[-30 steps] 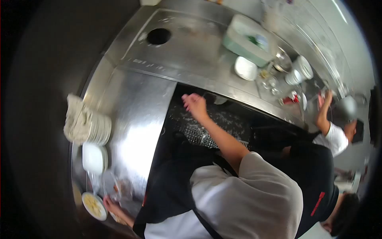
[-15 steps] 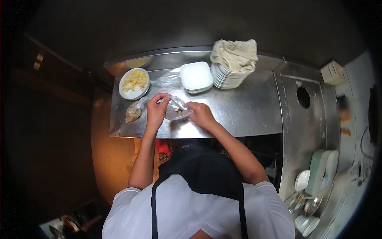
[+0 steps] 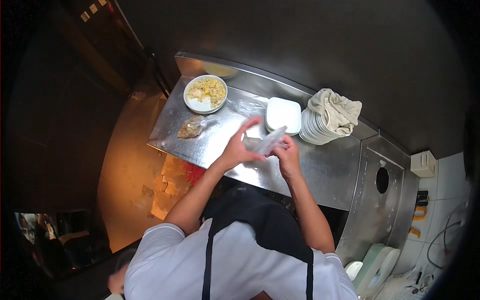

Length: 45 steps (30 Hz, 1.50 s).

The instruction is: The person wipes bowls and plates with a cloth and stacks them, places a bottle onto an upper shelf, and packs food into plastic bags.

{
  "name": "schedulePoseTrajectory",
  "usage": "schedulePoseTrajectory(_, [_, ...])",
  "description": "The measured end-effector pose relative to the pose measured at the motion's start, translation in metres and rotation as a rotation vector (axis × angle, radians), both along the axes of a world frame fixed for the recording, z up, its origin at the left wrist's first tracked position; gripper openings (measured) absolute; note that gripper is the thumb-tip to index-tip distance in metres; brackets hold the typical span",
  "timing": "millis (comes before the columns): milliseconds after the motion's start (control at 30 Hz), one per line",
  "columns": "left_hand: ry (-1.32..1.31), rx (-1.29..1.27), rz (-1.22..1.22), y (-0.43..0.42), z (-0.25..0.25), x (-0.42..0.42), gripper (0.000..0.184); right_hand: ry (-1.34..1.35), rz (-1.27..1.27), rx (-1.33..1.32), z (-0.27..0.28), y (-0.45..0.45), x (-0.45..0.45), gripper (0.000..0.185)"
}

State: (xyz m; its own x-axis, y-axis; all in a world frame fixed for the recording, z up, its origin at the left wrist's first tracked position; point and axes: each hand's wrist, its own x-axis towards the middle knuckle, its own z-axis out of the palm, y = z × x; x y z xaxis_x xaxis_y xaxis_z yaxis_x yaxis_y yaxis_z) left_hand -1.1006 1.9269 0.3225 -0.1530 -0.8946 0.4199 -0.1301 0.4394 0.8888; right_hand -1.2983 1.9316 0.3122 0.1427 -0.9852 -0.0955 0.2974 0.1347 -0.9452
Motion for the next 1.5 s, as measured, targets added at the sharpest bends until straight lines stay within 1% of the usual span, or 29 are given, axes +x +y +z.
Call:
schedulePoseTrajectory(33, [-0.069, 0.176, -0.156, 0.008, -0.011, -0.007, 0.117, -0.083, 0.001, 0.048, 0.009, 0.003, -0.001, 0.013])
schedulePoseTrajectory(100, [-0.202, 0.144, -0.168, 0.019, -0.035, -0.030, 0.083, -0.244, -0.002, 0.140, 0.023, 0.006, -0.005, 0.012])
schedulePoseTrajectory(200, [-0.392, 0.575, -0.148, 0.012, -0.045, -0.048, 0.032, -0.253, -0.116, 0.014, 0.015, -0.004, -0.042, 0.010])
schedulePoseTrajectory(300, [-0.403, 0.288, -0.175, 0.002, -0.078, -0.039, 0.023, -0.155, -0.563, -0.197, 0.047, -0.016, -0.079, 0.008])
schedulePoseTrajectory(333, [-0.293, 0.546, -0.200, 0.000, -0.070, -0.035, 0.025, 0.041, -0.647, -0.312, 0.070, -0.013, -0.071, 0.006])
schedulePoseTrajectory(400, [-0.312, 0.580, -0.286, -0.007, -0.064, -0.033, 0.023, 0.741, -0.243, -0.822, 0.099, 0.007, -0.047, 0.011])
schedulePoseTrajectory(433, [-0.325, 0.600, -0.323, -0.006, -0.063, -0.031, 0.022, 0.991, -0.051, -0.941, 0.095, 0.012, -0.037, 0.013])
schedulePoseTrajectory(467, [-0.460, 0.416, -0.434, -0.006, -0.072, -0.032, 0.019, 1.191, 0.145, -1.091, 0.092, 0.019, -0.027, 0.016])
schedulePoseTrajectory(500, [-0.567, 0.213, -0.523, -0.007, -0.082, -0.032, 0.017, 1.322, 0.289, -1.110, 0.073, 0.019, -0.021, 0.018])
schedulePoseTrajectory(567, [-0.714, 0.499, -0.531, -0.010, -0.040, -0.027, 0.019, 1.476, 0.513, -0.978, 0.049, 0.020, -0.019, 0.017])
schedulePoseTrajectory(633, [-0.607, 0.436, -0.591, -0.008, -0.044, -0.004, 0.023, 1.509, 0.669, -0.672, 0.032, 0.021, -0.039, 0.013])
schedulePoseTrajectory(700, [-0.475, 0.476, -0.670, 0.001, -0.037, 0.015, 0.032, 1.322, 0.662, -0.629, 0.015, 0.028, -0.046, 0.010])
schedulePoseTrajectory(800, [-0.448, 0.306, -0.522, 0.022, -0.054, 0.030, 0.023, 0.947, 0.599, -0.372, -0.014, 0.040, -0.051, 0.011])
schedulePoseTrajectory(833, [-0.661, -0.029, -0.381, 0.022, -0.060, 0.034, 0.019, 0.805, 0.571, -0.258, -0.024, 0.044, -0.047, 0.013])
schedulePoseTrajectory(900, [-0.933, -0.260, -0.037, 0.028, -0.042, 0.035, 0.015, 0.519, 0.428, 0.204, -0.041, 0.053, -0.038, 0.019])
schedulePoseTrajectory(933, [-0.820, -0.328, 0.185, 0.022, -0.062, 0.022, 0.014, 0.248, 0.341, 0.453, -0.033, 0.063, -0.025, 0.016])
schedulePoseTrajectory(967, [-0.720, -0.403, 0.419, 0.012, -0.085, 0.008, 0.014, 0.090, 0.338, 0.452, -0.037, 0.066, -0.017, 0.015])
schedulePoseTrajectory(1000, [-0.550, -0.322, 0.503, 0.012, -0.071, -0.005, 0.016, -0.182, 0.408, 0.408, -0.036, 0.069, -0.009, 0.014])
schedulePoseTrajectory(1067, [-0.163, -0.171, 0.358, 0.011, -0.032, -0.015, 0.018, -0.465, 0.369, 0.507, -0.044, 0.068, 0.007, 0.017])
schedulePoseTrajectory(1100, [-0.045, -0.166, 0.307, 0.020, -0.008, -0.015, 0.018, -0.532, 0.509, 0.481, -0.063, 0.058, 0.005, 0.019])
schedulePoseTrajectory(1133, [0.040, 0.019, 0.174, 0.024, 0.000, -0.016, 0.018, -0.598, 0.624, 0.453, -0.087, 0.040, -0.003, 0.021])
schedulePoseTrajectory(1167, [0.139, 0.205, 0.023, 0.028, 0.007, -0.018, 0.018, -0.572, 0.392, 0.554, -0.119, 0.020, -0.012, 0.026])
schedulePoseTrajectory(1233, [0.172, 0.198, -0.126, 0.047, 0.019, -0.016, 0.016, -0.490, -0.114, 0.738, -0.171, -0.021, -0.026, 0.037])
schedulePoseTrajectory(1267, [0.038, 0.029, -0.007, 0.046, -0.007, -0.023, 0.016, -0.349, 0.152, 0.535, -0.148, -0.028, -0.018, 0.033])
schedulePoseTrajectory(1300, [-0.135, -0.241, 0.158, 0.058, 0.000, -0.013, 0.016, -0.204, 0.410, 0.324, -0.083, -0.035, 0.002, 0.029])
schedulePoseTrajectory(1333, [-0.273, -0.238, 0.230, 0.072, 0.014, 0.001, 0.017, -0.055, 0.663, 0.104, -0.038, -0.037, 0.012, 0.025])
schedulePoseTrajectory(1367, [-0.409, -0.230, 0.302, 0.083, 0.024, 0.010, 0.019, 0.099, 0.790, 0.103, -0.033, -0.059, -0.001, 0.013])
schedulePoseTrajectory(1433, [-0.301, -0.009, 0.380, 0.093, 0.010, 0.015, 0.021, 0.453, 0.691, -0.165, 0.018, -0.039, 0.030, 0.008])
schedulePoseTrajectory(1500, [-0.129, 0.122, 0.457, 0.093, -0.004, 0.013, 0.024, 0.610, 0.599, -0.562, 0.028, -0.018, 0.052, 0.010])
